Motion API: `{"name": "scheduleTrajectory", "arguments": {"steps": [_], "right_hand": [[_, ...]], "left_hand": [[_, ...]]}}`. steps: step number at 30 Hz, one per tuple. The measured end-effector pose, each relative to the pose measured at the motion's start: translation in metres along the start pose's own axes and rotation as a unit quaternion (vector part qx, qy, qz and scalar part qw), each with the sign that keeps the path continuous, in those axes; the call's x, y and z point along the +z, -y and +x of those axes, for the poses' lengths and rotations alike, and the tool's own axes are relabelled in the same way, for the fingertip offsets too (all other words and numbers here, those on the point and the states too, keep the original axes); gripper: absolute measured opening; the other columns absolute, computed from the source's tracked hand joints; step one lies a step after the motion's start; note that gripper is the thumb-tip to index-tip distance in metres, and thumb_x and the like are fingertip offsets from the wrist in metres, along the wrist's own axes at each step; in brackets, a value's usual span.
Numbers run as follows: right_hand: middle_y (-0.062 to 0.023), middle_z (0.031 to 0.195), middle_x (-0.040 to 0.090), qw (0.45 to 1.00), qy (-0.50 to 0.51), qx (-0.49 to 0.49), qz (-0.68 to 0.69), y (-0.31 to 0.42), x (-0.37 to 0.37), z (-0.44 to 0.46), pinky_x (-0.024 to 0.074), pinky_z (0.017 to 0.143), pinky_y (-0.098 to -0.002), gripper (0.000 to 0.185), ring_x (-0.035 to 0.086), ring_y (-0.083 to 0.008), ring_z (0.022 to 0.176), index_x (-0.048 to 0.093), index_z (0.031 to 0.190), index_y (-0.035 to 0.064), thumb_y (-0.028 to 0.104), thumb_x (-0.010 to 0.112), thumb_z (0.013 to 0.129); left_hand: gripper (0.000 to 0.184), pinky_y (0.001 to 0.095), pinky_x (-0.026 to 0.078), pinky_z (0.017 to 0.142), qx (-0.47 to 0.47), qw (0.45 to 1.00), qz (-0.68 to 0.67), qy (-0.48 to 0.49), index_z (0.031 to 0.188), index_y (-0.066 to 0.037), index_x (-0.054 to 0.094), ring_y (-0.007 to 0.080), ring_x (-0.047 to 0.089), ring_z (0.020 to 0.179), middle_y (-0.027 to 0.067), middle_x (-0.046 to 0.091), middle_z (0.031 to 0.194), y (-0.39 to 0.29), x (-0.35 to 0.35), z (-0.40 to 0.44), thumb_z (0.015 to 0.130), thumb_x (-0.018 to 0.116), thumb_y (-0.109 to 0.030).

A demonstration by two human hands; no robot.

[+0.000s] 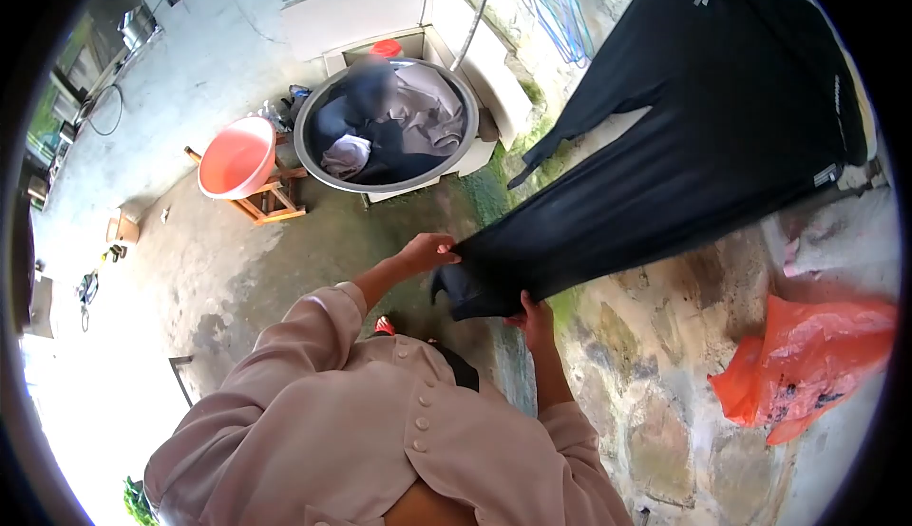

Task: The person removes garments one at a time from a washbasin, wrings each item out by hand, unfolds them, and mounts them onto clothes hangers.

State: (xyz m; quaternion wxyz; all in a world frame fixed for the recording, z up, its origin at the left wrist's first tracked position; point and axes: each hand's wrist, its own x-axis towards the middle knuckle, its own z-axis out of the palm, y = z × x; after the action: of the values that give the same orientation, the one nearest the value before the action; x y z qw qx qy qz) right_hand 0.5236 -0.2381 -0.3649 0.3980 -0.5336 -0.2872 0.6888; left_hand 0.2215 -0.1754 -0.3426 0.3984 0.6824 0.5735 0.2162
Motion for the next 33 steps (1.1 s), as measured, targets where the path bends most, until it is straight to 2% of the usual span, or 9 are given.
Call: {"name": "scheduleTrajectory", "arguments": {"steps": [6,9,11,12,14,17,21,28,33], "right_hand": [[-0.0122,0.092,0.063,0.971,-0.16,-0.071,-0.165,-0.047,-0.028,0.05,0.0548,0.062,-0.0366,0.045,0.064,-0.021,0.08,0.058,0.113,0.0047,0.043,0.061,0.089],[-0.0188,0.088,0.063,0.833,-0.242,-0.156,-0.473,-0.089,-0.066,0.086,0.0529,0.063,-0.0375,0.048,0.065,-0.023,0.082,0.062,0.102,0.0002,0.045,0.061,0.086],[-0.0119,0.066,0.06,0.665,-0.325,-0.148,-0.656,-0.125,-0.087,0.101,0.0506,0.053,-0.0335,0.045,0.064,-0.021,0.065,0.065,0.085,0.0014,0.047,0.065,0.083],[-0.0132,0.066,0.061,0.717,-0.264,-0.027,-0.645,-0.125,-0.081,0.099,0.0508,0.054,-0.0349,0.044,0.064,-0.0225,0.065,0.065,0.082,0.001,0.045,0.065,0.083],[-0.0158,0.066,0.062,0.773,-0.13,0.217,-0.582,-0.121,-0.066,0.096,0.0513,0.057,-0.0377,0.043,0.065,-0.0255,0.065,0.065,0.078,0.0003,0.043,0.065,0.081],[-0.0167,0.069,0.064,0.784,-0.065,0.17,-0.594,-0.125,-0.032,0.102,0.0523,0.066,-0.0403,0.036,0.065,-0.0271,0.068,0.066,0.07,0.0015,0.036,0.066,0.079],[-0.0183,0.093,0.066,0.813,-0.091,-0.011,-0.574,-0.143,0.022,0.143,0.0509,0.079,-0.0399,0.038,0.065,-0.0303,0.09,0.066,0.097,0.0043,0.034,0.069,0.073],[-0.0189,0.112,0.062,0.836,0.02,-0.123,-0.534,-0.043,0.177,0.229,0.048,0.088,-0.0418,0.054,0.06,-0.033,0.103,0.053,0.121,0.005,0.026,0.072,0.075],[-0.0211,0.13,0.051,0.736,0.122,-0.263,-0.611,0.002,0.248,0.364,0.0386,0.102,-0.0449,0.072,0.047,-0.0377,0.121,0.041,0.135,0.0088,0.024,0.074,0.073]], "left_hand": [[0.019,0.029,0.051,0.063,-0.055,0.988,-0.146,-0.002,0.092,-0.01,0.066,0.0153,0.064,0.068,0.0044,0.066,0.079,0.056,-0.013,-0.019,0.083,0.067,-0.027],[0.016,0.026,0.049,0.054,-0.159,0.968,-0.19,0.034,0.083,-0.011,0.063,0.0108,0.06,0.058,0.0007,0.063,0.07,0.108,-0.036,-0.054,0.086,0.061,-0.026],[0.021,0.026,0.048,0.05,-0.178,0.975,-0.096,0.093,0.074,-0.011,0.061,0.0103,0.058,0.052,-0.0005,0.06,0.062,0.162,-0.048,-0.079,0.087,0.056,-0.026],[0.024,0.0263,0.048,0.049,-0.165,0.976,-0.002,0.139,0.07,-0.011,0.059,0.0105,0.057,0.049,-0.0008,0.059,0.059,0.19,-0.058,-0.092,0.087,0.054,-0.026],[0.027,0.0261,0.049,0.047,-0.302,0.945,-0.098,0.082,0.065,-0.01,0.058,0.0112,0.059,0.049,-0.0002,0.058,0.056,0.236,-0.064,-0.13,0.087,0.052,-0.025],[0.024,0.0286,0.051,0.048,-0.371,0.921,-0.102,0.063,0.069,-0.008,0.061,0.0146,0.062,0.051,0.0031,0.061,0.058,0.286,-0.088,-0.18,0.085,0.054,-0.025],[0.016,0.0296,0.053,0.049,-0.434,0.871,-0.223,-0.057,0.081,-0.005,0.064,0.0158,0.064,0.052,0.0065,0.064,0.063,0.299,-0.106,-0.229,0.083,0.058,-0.02],[0.018,0.0295,0.054,0.049,-0.494,0.825,-0.274,-0.026,0.095,-0.005,0.063,0.0167,0.064,0.055,0.0074,0.065,0.069,0.334,-0.089,-0.233,0.085,0.062,-0.019],[0.019,0.0286,0.053,0.05,-0.49,0.817,-0.3,-0.057,0.095,-0.003,0.063,0.0163,0.064,0.056,0.0074,0.065,0.07,0.332,-0.09,-0.198,0.087,0.062,-0.02]]}}
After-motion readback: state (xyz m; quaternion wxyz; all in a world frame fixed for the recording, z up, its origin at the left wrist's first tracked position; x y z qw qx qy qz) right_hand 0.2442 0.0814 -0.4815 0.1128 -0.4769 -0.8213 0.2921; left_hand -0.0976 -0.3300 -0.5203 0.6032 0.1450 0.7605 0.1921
